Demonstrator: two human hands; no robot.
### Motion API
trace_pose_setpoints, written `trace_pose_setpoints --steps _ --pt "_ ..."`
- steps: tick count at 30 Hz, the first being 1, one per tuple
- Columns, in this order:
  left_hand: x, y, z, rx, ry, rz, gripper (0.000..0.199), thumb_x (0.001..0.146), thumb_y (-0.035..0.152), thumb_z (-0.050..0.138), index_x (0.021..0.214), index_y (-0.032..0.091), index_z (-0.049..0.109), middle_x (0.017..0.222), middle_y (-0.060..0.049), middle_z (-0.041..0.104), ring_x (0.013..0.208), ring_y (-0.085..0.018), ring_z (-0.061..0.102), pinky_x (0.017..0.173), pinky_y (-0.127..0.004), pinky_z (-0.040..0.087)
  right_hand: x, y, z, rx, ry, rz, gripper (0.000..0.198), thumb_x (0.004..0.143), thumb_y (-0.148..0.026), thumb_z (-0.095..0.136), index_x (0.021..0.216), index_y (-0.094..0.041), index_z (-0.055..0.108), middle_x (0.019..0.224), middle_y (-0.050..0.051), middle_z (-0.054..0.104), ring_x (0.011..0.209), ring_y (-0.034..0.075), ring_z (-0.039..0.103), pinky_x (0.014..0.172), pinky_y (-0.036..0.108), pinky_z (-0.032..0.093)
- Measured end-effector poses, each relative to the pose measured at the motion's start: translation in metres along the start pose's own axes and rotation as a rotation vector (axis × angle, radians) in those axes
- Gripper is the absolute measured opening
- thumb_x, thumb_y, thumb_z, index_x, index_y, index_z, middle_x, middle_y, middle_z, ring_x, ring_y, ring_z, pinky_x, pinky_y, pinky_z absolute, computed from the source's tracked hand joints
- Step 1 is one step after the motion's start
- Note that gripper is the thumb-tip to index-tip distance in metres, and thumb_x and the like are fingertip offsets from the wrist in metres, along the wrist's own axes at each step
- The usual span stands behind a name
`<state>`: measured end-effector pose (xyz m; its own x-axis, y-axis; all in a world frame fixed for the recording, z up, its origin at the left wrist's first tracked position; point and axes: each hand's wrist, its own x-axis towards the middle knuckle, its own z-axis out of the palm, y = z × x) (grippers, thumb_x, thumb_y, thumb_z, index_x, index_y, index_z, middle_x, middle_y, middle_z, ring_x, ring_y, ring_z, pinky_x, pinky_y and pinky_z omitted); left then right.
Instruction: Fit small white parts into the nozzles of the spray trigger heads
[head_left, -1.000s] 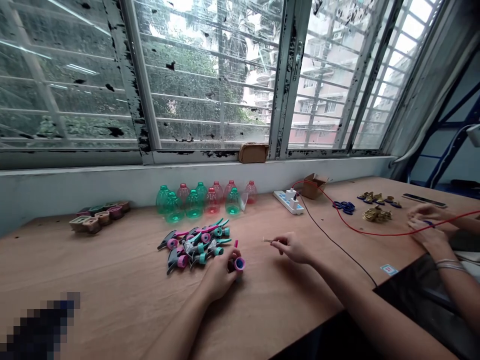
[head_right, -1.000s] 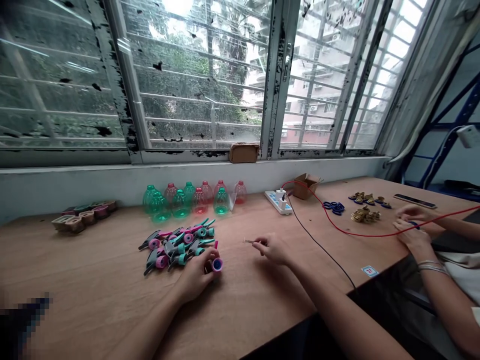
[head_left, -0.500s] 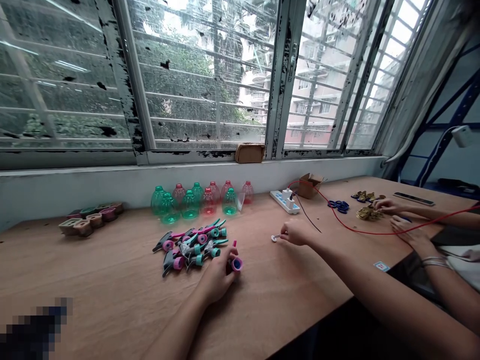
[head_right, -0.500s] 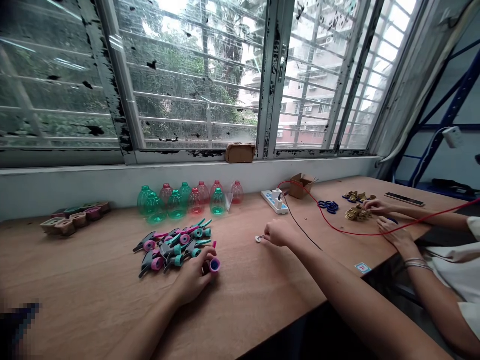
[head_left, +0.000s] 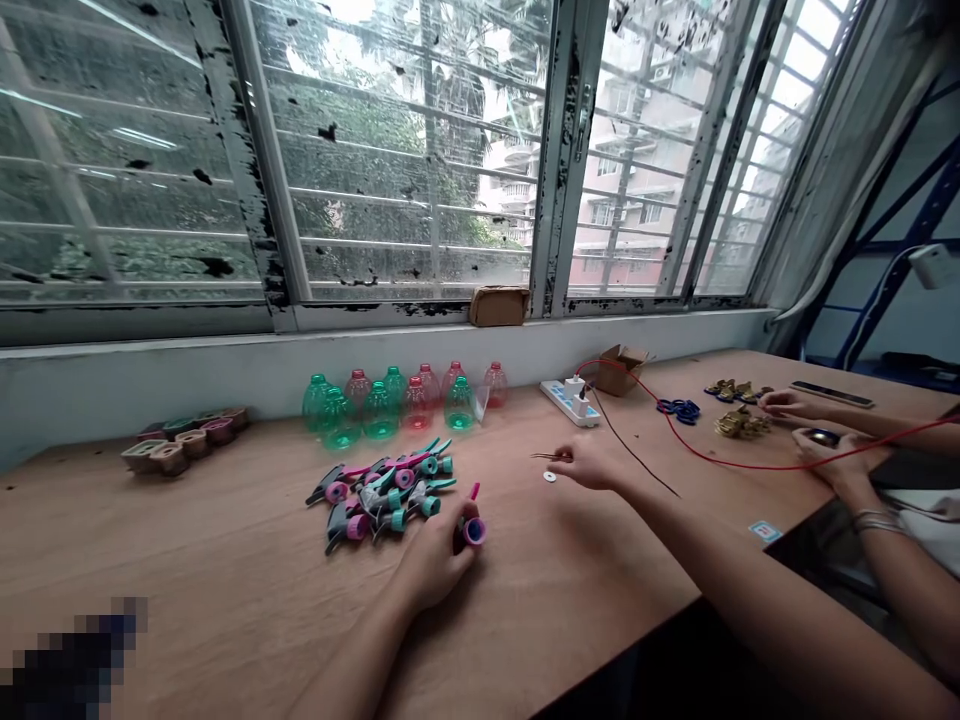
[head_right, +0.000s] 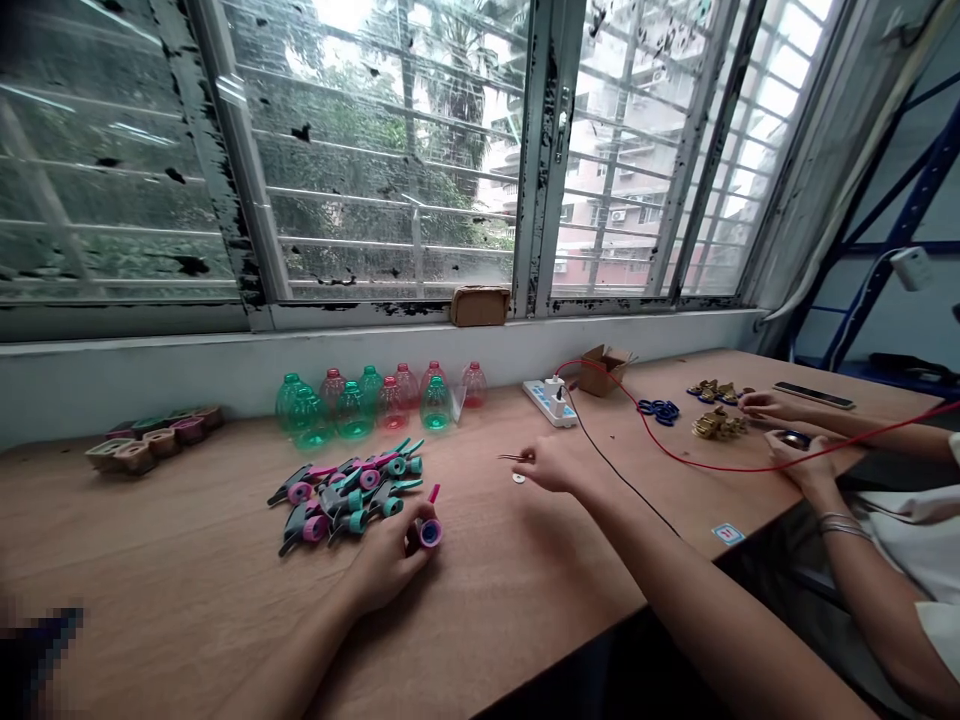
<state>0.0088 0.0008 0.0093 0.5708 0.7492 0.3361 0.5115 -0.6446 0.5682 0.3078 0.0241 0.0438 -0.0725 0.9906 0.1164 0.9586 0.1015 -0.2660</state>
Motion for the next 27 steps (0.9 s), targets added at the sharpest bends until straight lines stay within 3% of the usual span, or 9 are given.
trace_pose_setpoints --steps 3,5,7,9,13,18,23,27 --pt "0.001 -0.002 0.001 -0.039 0.007 -0.004 0.030 0.072 0.010 0.051 0.099 0.022 0.053 0.085 0.002 0.064 0.071 -0.013 0.057 0.066 -0.023 0.040 -0.018 -0.044 0.022 0.322 0.039 -0.236 0.040 0.081 -0.051 0.055 0.094 -0.016 0.071 0.063 0.001 0.061 0.054 0.011 0.050 0.050 0.021 0.032" --pt "0.002 -0.004 0.002 -0.117 0.004 -0.011 0.041 0.073 0.010 0.051 0.112 0.023 0.048 0.094 0.000 0.066 0.077 -0.014 0.060 0.071 -0.023 0.044 -0.031 -0.074 0.040 0.341 0.111 -0.392 0.044 0.077 -0.052 0.061 0.105 -0.020 0.067 0.066 0.000 0.063 0.056 0.011 0.052 0.054 0.021 0.035" --pt "0.003 -0.007 0.003 -0.188 -0.006 -0.023 0.056 0.073 0.010 0.052 0.125 0.024 0.039 0.100 -0.001 0.067 0.083 -0.015 0.063 0.076 -0.025 0.046 -0.043 -0.097 0.055 0.323 0.207 -0.499 0.046 0.072 -0.046 0.068 0.113 -0.025 0.062 0.089 0.002 0.067 0.070 0.014 0.059 0.065 0.023 0.040" --pt "0.003 -0.007 0.002 -0.223 -0.032 -0.027 0.068 0.072 0.007 0.053 0.133 0.025 0.031 0.103 -0.002 0.067 0.088 -0.016 0.064 0.082 -0.027 0.047 -0.049 -0.108 0.064 0.318 0.262 -0.497 0.043 0.074 -0.041 0.066 0.114 -0.026 0.059 0.101 0.004 0.067 0.083 0.017 0.061 0.072 0.024 0.043" --pt "0.002 -0.003 -0.002 -0.227 -0.076 -0.006 0.080 0.069 0.003 0.052 0.140 0.027 0.023 0.106 -0.003 0.068 0.093 -0.016 0.063 0.087 -0.030 0.046 -0.047 -0.106 0.065 0.300 0.265 -0.490 0.032 0.078 -0.034 0.063 0.108 -0.024 0.060 0.100 0.004 0.068 0.088 0.019 0.063 0.075 0.026 0.044" --pt "0.002 0.001 -0.002 -0.316 -0.097 -0.018 0.084 0.071 0.006 0.053 0.143 0.026 0.015 0.117 -0.007 0.063 0.069 -0.011 0.061 0.067 -0.024 0.049 -0.041 -0.089 0.061 0.346 0.266 -0.519 0.034 0.072 -0.019 0.062 0.105 -0.024 0.061 0.100 0.002 0.069 0.088 0.017 0.064 0.076 0.023 0.044" --pt "0.001 -0.002 0.003 -0.370 -0.067 0.004 0.076 0.073 0.010 0.052 0.141 0.026 0.021 0.123 -0.009 0.058 0.063 -0.008 0.058 0.062 -0.023 0.049 -0.041 -0.080 0.063 0.346 0.274 -0.390 0.023 0.070 -0.021 0.062 0.093 -0.023 0.061 0.090 0.000 0.070 0.078 0.015 0.063 0.069 0.022 0.042" --pt "0.002 -0.006 0.000 -0.168 0.088 -0.005 0.059 0.077 0.014 0.049 0.134 0.024 0.035 0.107 -0.004 0.062 0.063 -0.009 0.055 0.063 -0.023 0.047 -0.032 -0.075 0.063 0.213 0.196 -0.291 0.022 0.070 -0.023 0.060 0.092 -0.023 0.060 0.087 -0.001 0.070 0.076 0.016 0.063 0.067 0.021 0.040"
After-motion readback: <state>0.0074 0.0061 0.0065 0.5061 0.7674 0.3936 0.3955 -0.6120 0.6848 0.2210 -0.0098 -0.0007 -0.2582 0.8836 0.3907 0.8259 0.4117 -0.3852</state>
